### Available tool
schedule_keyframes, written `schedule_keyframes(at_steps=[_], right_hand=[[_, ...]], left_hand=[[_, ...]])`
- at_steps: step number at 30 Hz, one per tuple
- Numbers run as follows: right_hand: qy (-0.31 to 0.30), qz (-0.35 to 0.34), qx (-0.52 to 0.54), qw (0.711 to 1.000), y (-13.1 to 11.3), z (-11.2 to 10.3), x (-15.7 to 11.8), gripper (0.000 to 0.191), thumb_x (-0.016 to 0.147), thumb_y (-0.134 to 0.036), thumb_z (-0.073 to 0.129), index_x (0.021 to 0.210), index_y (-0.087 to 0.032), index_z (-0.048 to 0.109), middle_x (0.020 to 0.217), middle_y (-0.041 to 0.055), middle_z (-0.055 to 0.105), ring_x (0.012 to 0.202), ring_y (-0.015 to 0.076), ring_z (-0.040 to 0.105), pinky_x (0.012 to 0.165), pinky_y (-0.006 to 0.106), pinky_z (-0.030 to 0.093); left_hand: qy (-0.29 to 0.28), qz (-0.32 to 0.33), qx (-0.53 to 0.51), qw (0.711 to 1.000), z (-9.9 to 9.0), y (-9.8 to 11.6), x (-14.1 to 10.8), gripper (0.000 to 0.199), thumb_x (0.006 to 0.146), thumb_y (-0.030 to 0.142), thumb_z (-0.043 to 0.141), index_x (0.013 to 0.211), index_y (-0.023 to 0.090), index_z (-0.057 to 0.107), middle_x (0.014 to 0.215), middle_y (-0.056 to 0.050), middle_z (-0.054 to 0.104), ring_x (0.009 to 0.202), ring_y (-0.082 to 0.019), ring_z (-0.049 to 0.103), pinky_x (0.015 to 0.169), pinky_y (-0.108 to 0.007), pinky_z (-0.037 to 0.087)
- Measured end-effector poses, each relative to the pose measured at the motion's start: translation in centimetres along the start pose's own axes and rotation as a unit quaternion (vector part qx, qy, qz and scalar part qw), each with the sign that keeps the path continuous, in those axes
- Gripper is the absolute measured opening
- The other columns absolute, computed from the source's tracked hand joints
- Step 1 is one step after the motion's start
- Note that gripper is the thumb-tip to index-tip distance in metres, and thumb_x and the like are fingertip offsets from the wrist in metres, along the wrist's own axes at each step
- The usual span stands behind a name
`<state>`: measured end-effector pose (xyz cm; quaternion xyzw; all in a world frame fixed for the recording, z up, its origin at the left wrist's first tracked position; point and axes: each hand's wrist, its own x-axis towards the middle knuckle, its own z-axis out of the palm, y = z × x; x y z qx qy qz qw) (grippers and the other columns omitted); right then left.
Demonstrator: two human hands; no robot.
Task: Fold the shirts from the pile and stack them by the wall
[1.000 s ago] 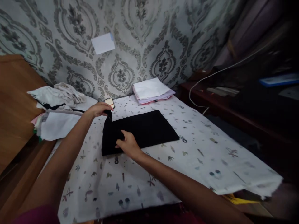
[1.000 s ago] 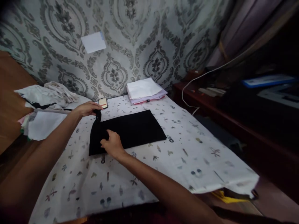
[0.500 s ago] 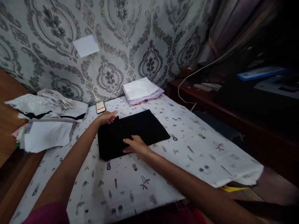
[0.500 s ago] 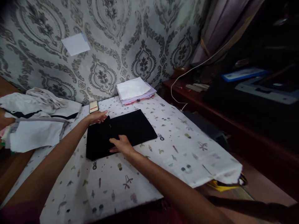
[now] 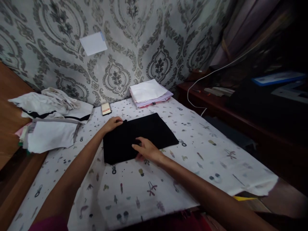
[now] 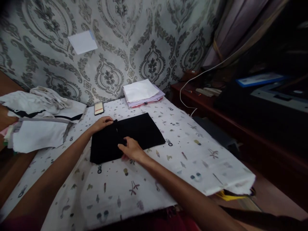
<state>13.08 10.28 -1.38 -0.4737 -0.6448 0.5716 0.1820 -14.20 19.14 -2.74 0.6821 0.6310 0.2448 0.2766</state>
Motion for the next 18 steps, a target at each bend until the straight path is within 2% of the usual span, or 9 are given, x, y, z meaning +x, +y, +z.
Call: schedule_keyframes(at_steps=[1, 3, 4, 6, 8, 11, 14, 16, 18], right_hand=[[0.034, -0.035, -0.12, 0.992, -0.6, -0.7, -0.1, 0.042, 0.091, -0.029, 0.061, 0.128, -0.012, 0.055, 0.091, 0.0112, 0.07, 0.08, 0.0258, 0.072, 0.072, 0.039, 0.058], [0.089, -0.108, -0.311, 0.94, -2.1, -1.4, 0.4, 0.038, 0.092, -0.03, 0.06, 0.126, -0.013, 0.059, 0.107, 0.0161, 0.068, 0.096, 0.0298, 0.069, 0.082, 0.042, 0.054], [0.099, -0.137, -0.365, 0.915, -2.8, -1.4, 0.9, 0.034, 0.094, -0.029, 0.056, 0.123, -0.013, 0.061, 0.113, 0.0172, 0.066, 0.104, 0.0305, 0.066, 0.085, 0.042, 0.053], [0.084, -0.199, -0.411, 0.886, -4.2, -0.4, 2.8, 0.031, 0.098, -0.025, 0.046, 0.122, -0.013, 0.063, 0.125, 0.0176, 0.062, 0.116, 0.0295, 0.059, 0.093, 0.041, 0.049], [0.066, -0.255, -0.425, 0.866, -5.0, 1.2, 5.4, 0.035, 0.099, -0.019, 0.042, 0.13, -0.012, 0.058, 0.14, 0.0172, 0.054, 0.129, 0.0282, 0.049, 0.103, 0.041, 0.043], [0.067, -0.257, -0.434, 0.861, -5.4, 3.3, 9.6, 0.045, 0.099, -0.015, 0.04, 0.143, -0.013, 0.046, 0.153, 0.0166, 0.041, 0.14, 0.0269, 0.036, 0.111, 0.042, 0.033], [0.074, -0.207, -0.435, 0.873, -5.3, 3.9, 12.7, 0.041, 0.098, -0.018, 0.042, 0.137, -0.01, 0.052, 0.137, 0.0203, 0.056, 0.129, 0.0298, 0.048, 0.104, 0.043, 0.037], [0.081, -0.198, -0.436, 0.874, -5.1, 3.7, 13.7, 0.035, 0.097, -0.018, 0.043, 0.127, -0.008, 0.058, 0.126, 0.0197, 0.063, 0.12, 0.0302, 0.053, 0.1, 0.042, 0.04], [0.089, -0.202, -0.433, 0.874, -5.0, 3.5, 14.0, 0.032, 0.096, -0.015, 0.042, 0.122, -0.011, 0.06, 0.123, 0.0166, 0.064, 0.118, 0.0274, 0.054, 0.099, 0.038, 0.04]], left_hand=[[0.004, 0.007, 0.008, 1.0, -0.5, -0.3, -0.5, 0.029, 0.074, 0.045, 0.059, 0.086, 0.019, 0.066, 0.083, -0.001, 0.066, 0.081, -0.019, 0.056, 0.076, -0.03, 0.043], [0.013, 0.008, 0.022, 1.0, -1.7, -1.1, -1.6, 0.029, 0.076, 0.044, 0.057, 0.089, 0.02, 0.067, 0.087, -0.002, 0.067, 0.083, -0.02, 0.056, 0.077, -0.03, 0.043], [0.019, 0.004, 0.029, 0.999, -2.3, -1.5, -2.3, 0.028, 0.077, 0.043, 0.056, 0.089, 0.02, 0.066, 0.086, -0.002, 0.067, 0.08, -0.019, 0.056, 0.076, -0.03, 0.043], [0.031, -0.008, 0.041, 0.999, -3.2, -2.4, -3.7, 0.027, 0.077, 0.042, 0.055, 0.088, 0.019, 0.066, 0.08, -0.002, 0.065, 0.074, -0.019, 0.055, 0.071, -0.03, 0.042], [0.042, -0.018, 0.047, 0.998, -3.6, -3.2, -4.7, 0.028, 0.077, 0.042, 0.055, 0.088, 0.019, 0.066, 0.076, -0.002, 0.063, 0.071, -0.019, 0.053, 0.068, -0.03, 0.041], [0.058, -0.023, 0.046, 0.997, -3.5, -3.9, -5.6, 0.029, 0.079, 0.042, 0.054, 0.09, 0.018, 0.066, 0.074, -0.001, 0.062, 0.071, -0.019, 0.053, 0.068, -0.03, 0.041], [0.072, -0.022, 0.034, 0.997, -3.0, -4.3, -5.8, 0.027, 0.081, 0.039, 0.054, 0.093, 0.018, 0.066, 0.074, -0.001, 0.061, 0.072, -0.018, 0.054, 0.069, -0.03, 0.043], [0.079, -0.018, 0.022, 0.996, -2.7, -4.4, -5.9, 0.027, 0.082, 0.036, 0.053, 0.096, 0.017, 0.066, 0.077, -0.001, 0.062, 0.074, -0.018, 0.055, 0.071, -0.03, 0.044], [0.082, -0.014, 0.013, 0.996, -2.5, -4.5, -6.0, 0.028, 0.083, 0.035, 0.051, 0.099, 0.016, 0.065, 0.079, -0.002, 0.062, 0.074, -0.017, 0.056, 0.072, -0.029, 0.045]])
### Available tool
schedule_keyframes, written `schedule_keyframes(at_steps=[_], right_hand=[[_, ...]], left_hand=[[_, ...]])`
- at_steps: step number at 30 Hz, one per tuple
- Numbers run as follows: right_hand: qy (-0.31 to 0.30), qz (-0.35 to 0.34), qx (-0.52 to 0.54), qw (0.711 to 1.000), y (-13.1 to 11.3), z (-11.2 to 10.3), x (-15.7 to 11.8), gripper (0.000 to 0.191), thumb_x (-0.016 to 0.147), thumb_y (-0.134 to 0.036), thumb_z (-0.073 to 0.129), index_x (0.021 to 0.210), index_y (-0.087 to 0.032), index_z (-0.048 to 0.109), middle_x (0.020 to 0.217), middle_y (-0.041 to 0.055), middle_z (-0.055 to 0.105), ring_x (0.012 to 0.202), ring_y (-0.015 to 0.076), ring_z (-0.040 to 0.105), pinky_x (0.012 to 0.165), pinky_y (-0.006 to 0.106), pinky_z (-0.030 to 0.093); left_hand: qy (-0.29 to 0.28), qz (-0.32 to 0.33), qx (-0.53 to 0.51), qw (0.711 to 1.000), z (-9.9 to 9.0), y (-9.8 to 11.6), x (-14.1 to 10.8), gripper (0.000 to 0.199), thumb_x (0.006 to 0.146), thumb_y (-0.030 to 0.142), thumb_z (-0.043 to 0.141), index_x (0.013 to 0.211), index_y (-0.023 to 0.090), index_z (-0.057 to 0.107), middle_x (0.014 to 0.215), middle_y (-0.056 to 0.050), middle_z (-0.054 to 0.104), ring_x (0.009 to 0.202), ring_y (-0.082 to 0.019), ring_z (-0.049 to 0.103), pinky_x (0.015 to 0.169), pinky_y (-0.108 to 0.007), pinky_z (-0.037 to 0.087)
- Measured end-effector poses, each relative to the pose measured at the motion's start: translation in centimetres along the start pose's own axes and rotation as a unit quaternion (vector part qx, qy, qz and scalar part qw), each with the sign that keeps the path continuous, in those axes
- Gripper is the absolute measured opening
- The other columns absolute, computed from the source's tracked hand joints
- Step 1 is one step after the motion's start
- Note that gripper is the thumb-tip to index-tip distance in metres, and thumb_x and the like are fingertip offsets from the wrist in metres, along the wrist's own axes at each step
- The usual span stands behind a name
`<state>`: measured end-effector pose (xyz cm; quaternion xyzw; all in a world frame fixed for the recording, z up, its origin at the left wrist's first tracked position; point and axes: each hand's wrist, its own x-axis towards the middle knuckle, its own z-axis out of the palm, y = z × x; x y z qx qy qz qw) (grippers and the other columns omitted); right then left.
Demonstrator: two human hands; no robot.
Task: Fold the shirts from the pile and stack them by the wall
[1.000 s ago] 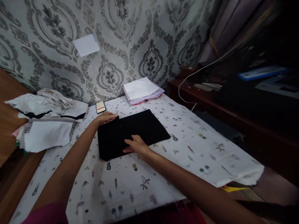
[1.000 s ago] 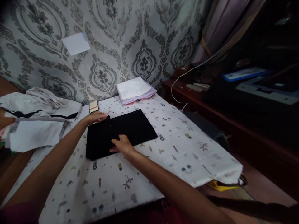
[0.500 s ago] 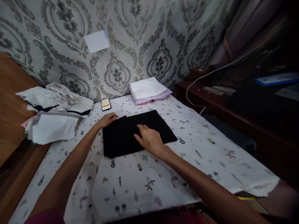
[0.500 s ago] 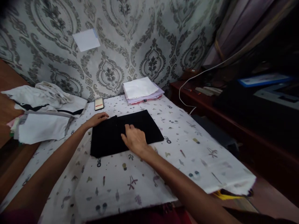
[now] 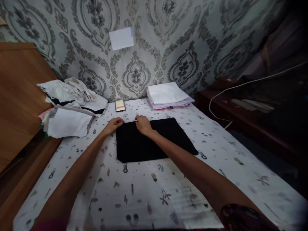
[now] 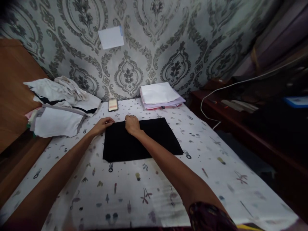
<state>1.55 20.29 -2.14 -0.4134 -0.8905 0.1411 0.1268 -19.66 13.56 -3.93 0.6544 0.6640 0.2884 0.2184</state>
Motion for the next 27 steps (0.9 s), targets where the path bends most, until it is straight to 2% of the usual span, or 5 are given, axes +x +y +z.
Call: schedule_keyframes(at_steps=[8, 12, 18, 23, 27], right_hand=[[0.001, 0.037, -0.016, 0.999, 0.8, 1.0, 0.2, 0.036, 0.098, -0.015, 0.034, 0.123, -0.017, 0.06, 0.119, 0.0149, 0.066, 0.098, 0.0275, 0.064, 0.079, 0.038, 0.047], [0.004, 0.032, -0.041, 0.999, 0.6, 0.5, 0.3, 0.035, 0.095, -0.013, 0.037, 0.116, -0.012, 0.066, 0.117, 0.0192, 0.066, 0.106, 0.0311, 0.06, 0.086, 0.042, 0.046], [-0.017, -0.149, -0.033, 0.988, -3.0, 0.7, 0.2, 0.033, 0.097, -0.013, 0.041, 0.117, -0.013, 0.067, 0.122, 0.0151, 0.064, 0.12, 0.0268, 0.051, 0.102, 0.039, 0.038], [-0.085, -0.215, 0.021, 0.973, -4.5, 3.1, 1.0, 0.033, 0.1, -0.019, 0.042, 0.126, -0.014, 0.063, 0.125, 0.0122, 0.064, 0.115, 0.0228, 0.056, 0.098, 0.034, 0.041], [-0.079, -0.209, 0.053, 0.973, -4.1, 3.8, 1.0, 0.034, 0.101, -0.02, 0.041, 0.128, -0.014, 0.062, 0.13, 0.0119, 0.063, 0.12, 0.0229, 0.055, 0.102, 0.035, 0.039]], left_hand=[[0.008, 0.007, 0.052, 0.999, -0.3, -0.1, -0.5, 0.03, 0.089, 0.042, 0.048, 0.093, 0.019, 0.068, 0.079, -0.002, 0.062, 0.075, -0.019, 0.054, 0.075, -0.031, 0.043], [0.024, 0.006, 0.092, 0.995, 0.0, 0.1, -0.8, 0.028, 0.089, 0.039, 0.049, 0.09, 0.02, 0.069, 0.075, -0.003, 0.059, 0.079, -0.022, 0.053, 0.08, -0.034, 0.041], [0.061, -0.004, 0.116, 0.991, -0.1, 1.1, -1.9, 0.025, 0.088, 0.028, 0.05, 0.106, 0.018, 0.065, 0.092, -0.007, 0.062, 0.096, -0.025, 0.052, 0.094, -0.039, 0.039], [0.144, 0.038, 0.15, 0.977, 0.2, 4.9, -9.0, 0.024, 0.092, 0.026, 0.044, 0.104, 0.02, 0.063, 0.088, -0.006, 0.061, 0.086, -0.022, 0.056, 0.084, -0.035, 0.043], [-0.075, 0.064, 0.219, 0.971, 3.0, 8.6, -17.3, 0.034, 0.09, 0.023, 0.045, 0.117, 0.027, 0.065, 0.07, -0.004, 0.064, 0.063, -0.02, 0.057, 0.063, -0.032, 0.041]])
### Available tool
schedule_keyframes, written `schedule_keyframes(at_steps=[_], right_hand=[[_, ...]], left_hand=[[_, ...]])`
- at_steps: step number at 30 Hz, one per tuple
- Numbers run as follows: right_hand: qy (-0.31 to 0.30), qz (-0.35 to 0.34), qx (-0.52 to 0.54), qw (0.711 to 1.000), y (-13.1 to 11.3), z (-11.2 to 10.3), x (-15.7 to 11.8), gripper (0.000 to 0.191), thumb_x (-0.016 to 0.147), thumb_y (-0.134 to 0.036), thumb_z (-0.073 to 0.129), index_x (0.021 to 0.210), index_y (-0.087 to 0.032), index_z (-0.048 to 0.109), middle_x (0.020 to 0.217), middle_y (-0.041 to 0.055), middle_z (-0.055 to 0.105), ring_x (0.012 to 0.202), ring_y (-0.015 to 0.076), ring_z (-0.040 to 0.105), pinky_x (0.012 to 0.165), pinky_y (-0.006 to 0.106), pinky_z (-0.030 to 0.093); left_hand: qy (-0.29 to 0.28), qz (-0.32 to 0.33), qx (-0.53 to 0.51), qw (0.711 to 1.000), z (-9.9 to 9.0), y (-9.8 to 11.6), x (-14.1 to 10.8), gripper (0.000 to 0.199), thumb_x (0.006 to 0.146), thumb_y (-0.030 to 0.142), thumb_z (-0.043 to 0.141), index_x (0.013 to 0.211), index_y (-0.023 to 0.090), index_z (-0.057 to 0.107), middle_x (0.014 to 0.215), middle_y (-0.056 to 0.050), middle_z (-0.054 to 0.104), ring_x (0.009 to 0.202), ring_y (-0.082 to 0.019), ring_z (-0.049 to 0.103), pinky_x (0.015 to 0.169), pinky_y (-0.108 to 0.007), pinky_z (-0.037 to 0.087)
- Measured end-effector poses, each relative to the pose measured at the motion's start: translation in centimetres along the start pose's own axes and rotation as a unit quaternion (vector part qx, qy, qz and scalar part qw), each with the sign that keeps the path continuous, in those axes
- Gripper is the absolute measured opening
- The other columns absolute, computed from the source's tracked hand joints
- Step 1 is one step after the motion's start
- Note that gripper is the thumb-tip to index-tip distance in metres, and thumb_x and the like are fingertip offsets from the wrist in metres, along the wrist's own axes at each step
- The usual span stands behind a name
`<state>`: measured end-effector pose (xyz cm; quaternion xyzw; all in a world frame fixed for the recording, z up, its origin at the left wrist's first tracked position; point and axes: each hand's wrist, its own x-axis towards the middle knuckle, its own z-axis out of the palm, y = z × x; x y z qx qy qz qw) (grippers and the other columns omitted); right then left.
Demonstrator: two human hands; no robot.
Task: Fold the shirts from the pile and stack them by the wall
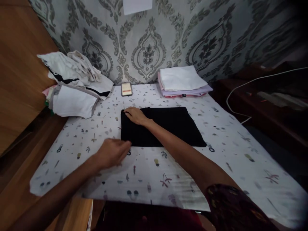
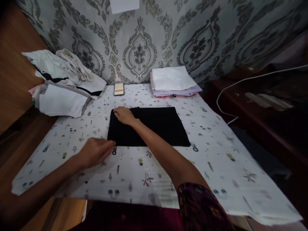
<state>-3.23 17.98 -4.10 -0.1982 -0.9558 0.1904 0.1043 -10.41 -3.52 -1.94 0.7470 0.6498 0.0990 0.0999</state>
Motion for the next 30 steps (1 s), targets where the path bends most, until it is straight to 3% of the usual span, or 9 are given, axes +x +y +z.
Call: schedule_keyframes(at_steps=[2, 4, 8, 11, 21, 24, 27, 30], right_hand=[[0.006, 0.004, 0.005, 1.0, 0.1, 0.0, -0.2, 0.035, 0.101, -0.021, 0.041, 0.127, -0.014, 0.062, 0.13, 0.0119, 0.063, 0.12, 0.0233, 0.055, 0.102, 0.036, 0.039], [0.012, 0.005, 0.005, 1.0, 0.0, 0.0, -0.4, 0.035, 0.102, -0.022, 0.04, 0.128, -0.014, 0.062, 0.13, 0.0115, 0.064, 0.12, 0.0231, 0.055, 0.103, 0.035, 0.039], [0.016, -0.004, -0.002, 1.0, -0.2, 0.1, -0.6, 0.036, 0.102, -0.022, 0.039, 0.128, -0.014, 0.062, 0.13, 0.0109, 0.064, 0.121, 0.0227, 0.056, 0.103, 0.035, 0.039], [0.015, -0.005, -0.011, 1.0, -0.2, 0.1, -0.6, 0.036, 0.102, -0.022, 0.039, 0.129, -0.014, 0.062, 0.13, 0.0115, 0.064, 0.121, 0.0229, 0.056, 0.103, 0.036, 0.039], [0.036, -0.009, -0.023, 0.999, 0.2, 0.8, -0.5, 0.035, 0.101, -0.024, 0.041, 0.127, -0.016, 0.064, 0.13, 0.011, 0.064, 0.12, 0.0244, 0.055, 0.103, 0.039, 0.039], [0.04, -0.012, -0.001, 0.999, 0.4, 1.1, -0.4, 0.034, 0.1, -0.023, 0.043, 0.125, -0.016, 0.064, 0.13, 0.0112, 0.064, 0.12, 0.025, 0.056, 0.104, 0.041, 0.039], [0.045, -0.017, 0.035, 0.998, 0.7, 1.2, -0.2, 0.032, 0.098, -0.021, 0.045, 0.123, -0.015, 0.066, 0.129, 0.0127, 0.065, 0.12, 0.0262, 0.056, 0.105, 0.043, 0.04], [0.061, -0.021, 0.053, 0.997, 0.8, 0.7, -0.1, 0.032, 0.097, -0.018, 0.046, 0.123, -0.015, 0.065, 0.126, 0.0116, 0.066, 0.118, 0.0235, 0.058, 0.104, 0.04, 0.042]], left_hand=[[-0.074, -0.017, 0.052, 0.996, 1.3, 2.1, -1.8, 0.053, 0.084, 0.015, 0.046, 0.135, 0.027, 0.057, 0.071, -0.007, 0.067, 0.062, -0.022, 0.06, 0.059, -0.034, 0.039], [-0.106, -0.059, 0.089, 0.989, 2.2, 3.4, -2.1, 0.065, 0.081, 0.01, 0.045, 0.144, 0.024, 0.048, 0.072, -0.009, 0.069, 0.062, -0.023, 0.062, 0.058, -0.034, 0.038], [-0.105, -0.149, 0.146, 0.972, 2.5, 4.6, -0.7, 0.051, 0.085, 0.007, 0.04, 0.131, 0.017, 0.058, 0.076, -0.015, 0.07, 0.066, -0.028, 0.066, 0.058, -0.036, 0.038], [-0.095, -0.176, 0.187, 0.962, 2.1, 5.2, -0.3, 0.047, 0.085, 0.004, 0.035, 0.12, 0.013, 0.064, 0.076, -0.019, 0.069, 0.068, -0.03, 0.067, 0.056, -0.035, 0.037], [-0.099, -0.17, 0.276, 0.941, 2.5, 6.7, -4.0, 0.058, 0.084, -0.001, 0.041, 0.141, 0.007, 0.05, 0.076, -0.015, 0.071, 0.068, -0.026, 0.069, 0.056, -0.032, 0.047], [-0.121, -0.171, 0.262, 0.942, 1.7, 7.1, -4.3, 0.056, 0.084, -0.002, 0.043, 0.138, 0.008, 0.051, 0.08, -0.013, 0.072, 0.07, -0.025, 0.071, 0.059, -0.032, 0.049], [-0.136, -0.191, 0.213, 0.948, -0.4, 7.2, -4.1, 0.033, 0.093, 0.009, 0.042, 0.117, 0.014, 0.063, 0.077, -0.009, 0.073, 0.07, -0.026, 0.071, 0.059, -0.033, 0.051], [-0.061, -0.217, 0.185, 0.957, -2.6, 6.2, -3.0, 0.027, 0.099, 0.025, 0.038, 0.106, 0.019, 0.064, 0.084, -0.009, 0.074, 0.079, -0.026, 0.072, 0.064, -0.034, 0.052]])
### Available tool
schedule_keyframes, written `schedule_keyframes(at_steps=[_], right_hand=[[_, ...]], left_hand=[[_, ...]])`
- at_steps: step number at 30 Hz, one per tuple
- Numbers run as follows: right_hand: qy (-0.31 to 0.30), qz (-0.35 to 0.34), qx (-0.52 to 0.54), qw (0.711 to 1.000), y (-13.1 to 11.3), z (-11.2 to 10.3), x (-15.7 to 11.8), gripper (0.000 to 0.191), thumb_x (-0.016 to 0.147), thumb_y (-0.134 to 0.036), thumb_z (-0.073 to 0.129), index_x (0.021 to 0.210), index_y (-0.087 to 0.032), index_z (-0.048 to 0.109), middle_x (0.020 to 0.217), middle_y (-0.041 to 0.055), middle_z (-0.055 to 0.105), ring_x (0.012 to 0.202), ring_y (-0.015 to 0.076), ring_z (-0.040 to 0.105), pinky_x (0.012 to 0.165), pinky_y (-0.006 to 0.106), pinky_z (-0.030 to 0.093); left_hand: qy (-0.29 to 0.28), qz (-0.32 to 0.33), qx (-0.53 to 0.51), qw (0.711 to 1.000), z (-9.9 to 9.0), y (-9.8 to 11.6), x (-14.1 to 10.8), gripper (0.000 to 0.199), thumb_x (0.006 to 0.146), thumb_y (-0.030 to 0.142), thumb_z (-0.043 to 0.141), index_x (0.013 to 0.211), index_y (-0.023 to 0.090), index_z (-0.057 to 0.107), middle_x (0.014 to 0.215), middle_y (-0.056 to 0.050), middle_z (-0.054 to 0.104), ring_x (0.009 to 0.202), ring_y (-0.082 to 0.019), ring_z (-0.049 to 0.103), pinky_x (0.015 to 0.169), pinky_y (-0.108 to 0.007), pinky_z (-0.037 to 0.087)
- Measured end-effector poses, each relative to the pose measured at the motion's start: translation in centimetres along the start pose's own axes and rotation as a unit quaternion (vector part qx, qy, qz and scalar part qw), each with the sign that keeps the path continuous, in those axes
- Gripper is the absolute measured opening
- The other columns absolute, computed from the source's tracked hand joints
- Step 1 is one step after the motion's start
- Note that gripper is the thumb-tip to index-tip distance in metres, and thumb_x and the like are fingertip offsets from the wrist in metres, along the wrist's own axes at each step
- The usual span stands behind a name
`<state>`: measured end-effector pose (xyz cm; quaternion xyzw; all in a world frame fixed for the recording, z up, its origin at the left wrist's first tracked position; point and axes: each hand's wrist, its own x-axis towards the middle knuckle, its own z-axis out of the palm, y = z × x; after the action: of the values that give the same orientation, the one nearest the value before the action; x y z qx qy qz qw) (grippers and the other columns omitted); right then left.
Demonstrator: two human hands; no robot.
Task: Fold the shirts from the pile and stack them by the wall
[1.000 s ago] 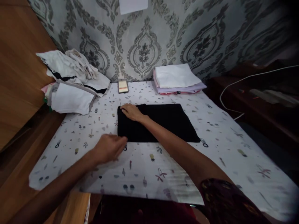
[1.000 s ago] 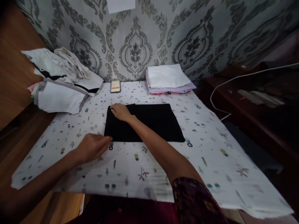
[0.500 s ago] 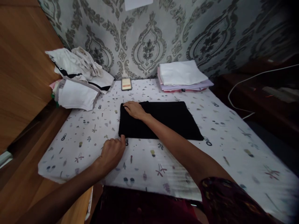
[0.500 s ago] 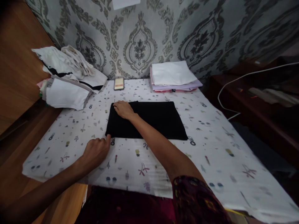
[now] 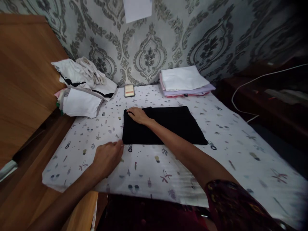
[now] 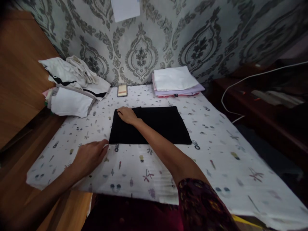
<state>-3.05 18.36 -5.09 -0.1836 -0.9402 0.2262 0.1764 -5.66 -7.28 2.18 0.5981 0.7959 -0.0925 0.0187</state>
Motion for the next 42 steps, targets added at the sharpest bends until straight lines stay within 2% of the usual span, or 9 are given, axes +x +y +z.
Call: schedule_keyframes(at_steps=[4, 7, 11, 15, 19, 22, 27, 32, 42], right_hand=[[0.048, -0.008, 0.01, 0.999, -0.5, -1.4, -0.7, 0.036, 0.097, -0.011, 0.041, 0.125, -0.017, 0.063, 0.128, 0.0095, 0.065, 0.121, 0.0188, 0.057, 0.105, 0.037, 0.043], [0.076, 0.009, 0.022, 0.997, -0.6, -2.8, -2.7, 0.038, 0.095, -0.008, 0.04, 0.125, -0.016, 0.063, 0.127, 0.0108, 0.065, 0.12, 0.0194, 0.058, 0.105, 0.038, 0.044], [0.096, 0.041, 0.021, 0.994, 0.8, -5.7, -8.3, 0.039, 0.093, -0.011, 0.042, 0.124, -0.017, 0.064, 0.128, 0.0118, 0.065, 0.123, 0.0215, 0.058, 0.106, 0.041, 0.044], [0.157, 0.134, -0.031, 0.978, 3.9, -9.7, -17.3, 0.035, 0.094, -0.023, 0.046, 0.124, -0.019, 0.064, 0.134, 0.0127, 0.062, 0.127, 0.0251, 0.055, 0.109, 0.045, 0.042], [0.196, 0.293, -0.092, 0.931, 6.2, -12.4, -26.3, 0.036, 0.095, -0.034, 0.046, 0.12, -0.018, 0.065, 0.122, 0.0135, 0.066, 0.115, 0.0279, 0.061, 0.098, 0.044, 0.048], [0.17, 0.392, -0.126, 0.895, 6.0, -12.9, -30.1, 0.036, 0.095, -0.038, 0.046, 0.114, -0.015, 0.066, 0.109, 0.0144, 0.067, 0.106, 0.0293, 0.063, 0.09, 0.042, 0.05], [0.137, 0.444, -0.139, 0.874, 3.7, -12.5, -30.0, 0.029, 0.096, -0.038, 0.049, 0.102, -0.014, 0.065, 0.103, 0.0124, 0.066, 0.103, 0.0271, 0.062, 0.091, 0.037, 0.046], [0.132, 0.456, -0.156, 0.866, 2.6, -12.2, -28.5, 0.027, 0.097, -0.039, 0.049, 0.096, -0.015, 0.063, 0.1, 0.0117, 0.064, 0.099, 0.0263, 0.06, 0.089, 0.038, 0.044], [0.18, 0.417, -0.109, 0.884, 4.0, -11.6, -28.2, 0.015, 0.082, -0.028, 0.066, 0.072, -0.021, 0.056, 0.086, 0.0057, 0.06, 0.089, 0.0244, 0.059, 0.079, 0.037, 0.045]], left_hand=[[0.193, 0.039, -0.084, 0.977, -0.6, -1.1, 4.6, 0.033, 0.1, 0.025, 0.036, 0.125, 0.016, 0.057, 0.115, -0.012, 0.071, 0.108, -0.025, 0.066, 0.089, -0.038, 0.053], [0.274, 0.072, -0.124, 0.951, 0.8, -0.6, 9.4, 0.045, 0.101, 0.032, 0.036, 0.138, 0.01, 0.047, 0.14, -0.02, 0.057, 0.131, -0.029, 0.052, 0.108, -0.044, 0.043], [0.221, 0.095, -0.124, 0.963, 3.9, 0.7, 13.7, 0.062, 0.099, 0.048, 0.038, 0.148, 0.009, 0.037, 0.156, -0.024, 0.037, 0.148, -0.033, 0.028, 0.117, -0.053, 0.03], [0.119, 0.104, -0.112, 0.981, 5.8, 0.6, 14.4, 0.065, 0.099, 0.052, 0.034, 0.15, 0.011, 0.036, 0.158, -0.021, 0.036, 0.15, -0.032, 0.025, 0.119, -0.053, 0.025], [0.125, 0.122, -0.138, 0.975, 3.8, 0.6, 15.3, 0.061, 0.098, 0.053, 0.034, 0.144, 0.014, 0.044, 0.155, -0.019, 0.04, 0.146, -0.032, 0.033, 0.117, -0.053, 0.028], [0.153, 0.183, -0.196, 0.951, 0.6, 2.9, 17.9, 0.048, 0.098, 0.046, 0.038, 0.133, 0.018, 0.054, 0.142, -0.015, 0.055, 0.133, -0.029, 0.05, 0.11, -0.047, 0.039], [0.081, 0.247, -0.298, 0.919, -3.8, 11.3, 25.5, 0.026, 0.092, 0.027, 0.048, 0.107, 0.02, 0.069, 0.112, -0.007, 0.072, 0.105, -0.023, 0.064, 0.096, -0.036, 0.047], [0.032, 0.262, -0.299, 0.917, -4.5, 18.9, 31.6, 0.017, 0.082, 0.017, 0.056, 0.088, 0.018, 0.072, 0.091, -0.003, 0.073, 0.09, -0.02, 0.066, 0.085, -0.031, 0.049], [-0.055, 0.246, -0.318, 0.914, -2.9, 22.8, 35.8, 0.022, 0.053, 0.005, 0.075, 0.059, 0.019, 0.059, 0.057, 0.003, 0.055, 0.063, -0.018, 0.057, 0.063, -0.027, 0.043]])
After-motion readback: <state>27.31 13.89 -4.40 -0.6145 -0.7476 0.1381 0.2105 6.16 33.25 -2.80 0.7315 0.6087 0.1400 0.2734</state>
